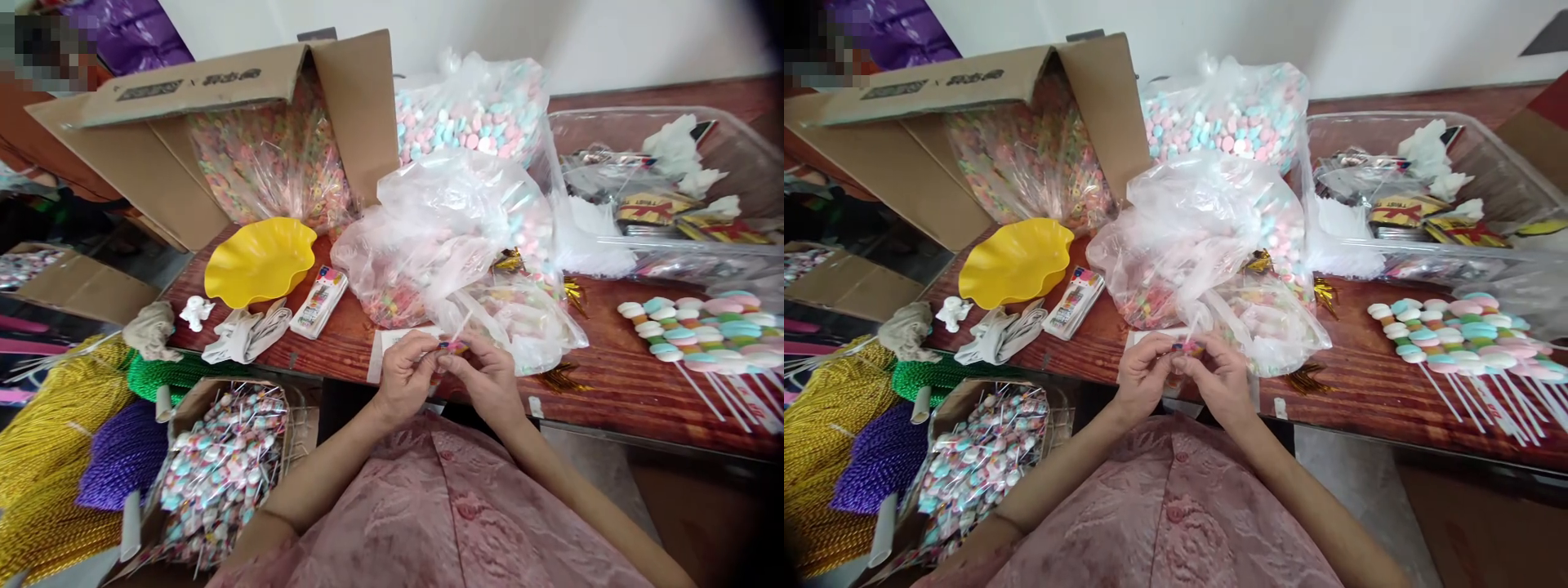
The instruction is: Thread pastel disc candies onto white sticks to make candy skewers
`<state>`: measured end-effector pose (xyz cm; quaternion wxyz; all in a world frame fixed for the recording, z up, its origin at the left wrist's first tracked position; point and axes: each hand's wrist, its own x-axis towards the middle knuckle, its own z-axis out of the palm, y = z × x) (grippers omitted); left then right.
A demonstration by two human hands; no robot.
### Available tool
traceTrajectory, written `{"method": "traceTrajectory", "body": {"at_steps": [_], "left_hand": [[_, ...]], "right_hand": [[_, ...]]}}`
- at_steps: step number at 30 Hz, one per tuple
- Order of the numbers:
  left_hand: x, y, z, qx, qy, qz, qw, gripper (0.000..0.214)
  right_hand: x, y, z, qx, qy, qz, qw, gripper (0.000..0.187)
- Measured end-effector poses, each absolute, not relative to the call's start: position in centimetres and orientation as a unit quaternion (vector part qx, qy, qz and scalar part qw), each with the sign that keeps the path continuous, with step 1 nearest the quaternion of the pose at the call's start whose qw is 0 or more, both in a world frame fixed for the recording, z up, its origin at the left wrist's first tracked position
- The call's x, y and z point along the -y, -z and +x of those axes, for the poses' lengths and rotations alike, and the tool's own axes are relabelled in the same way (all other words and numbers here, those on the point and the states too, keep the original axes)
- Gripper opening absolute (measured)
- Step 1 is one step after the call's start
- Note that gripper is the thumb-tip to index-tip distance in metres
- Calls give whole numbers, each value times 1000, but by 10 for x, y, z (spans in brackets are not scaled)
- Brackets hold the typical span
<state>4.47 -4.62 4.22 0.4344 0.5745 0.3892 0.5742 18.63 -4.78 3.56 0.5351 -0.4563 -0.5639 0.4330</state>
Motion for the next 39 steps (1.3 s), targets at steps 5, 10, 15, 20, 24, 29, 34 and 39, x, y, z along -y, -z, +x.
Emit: {"method": "traceTrajectory", "body": {"at_steps": [5, 10, 15, 20, 24, 29, 34, 39], "left_hand": [[52, -42, 50, -385, -544, 445, 599, 24], [53, -45, 54, -377, -518, 272, 718, 34], [47, -52, 47, -339, -455, 298, 768, 39], [37, -54, 33, -325, -369, 316, 811, 40], [32, -57, 26, -322, -329, 334, 823, 38], [31, -57, 19, -334, -323, 339, 818, 36], [28, -57, 16, -274, -256, 350, 858, 39], [21, -73, 8, -248, -191, 413, 855, 41]], "right_hand": [[48, -34, 187, 603, -353, -440, 564, 13], [41, -31, 187, 640, -257, -409, 598, 10], [28, -38, 192, 662, -285, -395, 569, 4], [26, -45, 190, 603, -415, -397, 554, 12], [27, -42, 190, 574, -477, -398, 534, 17], [26, -51, 210, 756, -154, -404, 492, 19], [17, -72, 226, 928, -91, -247, 266, 39], [7, -99, 222, 952, -72, -239, 178, 27]]}}
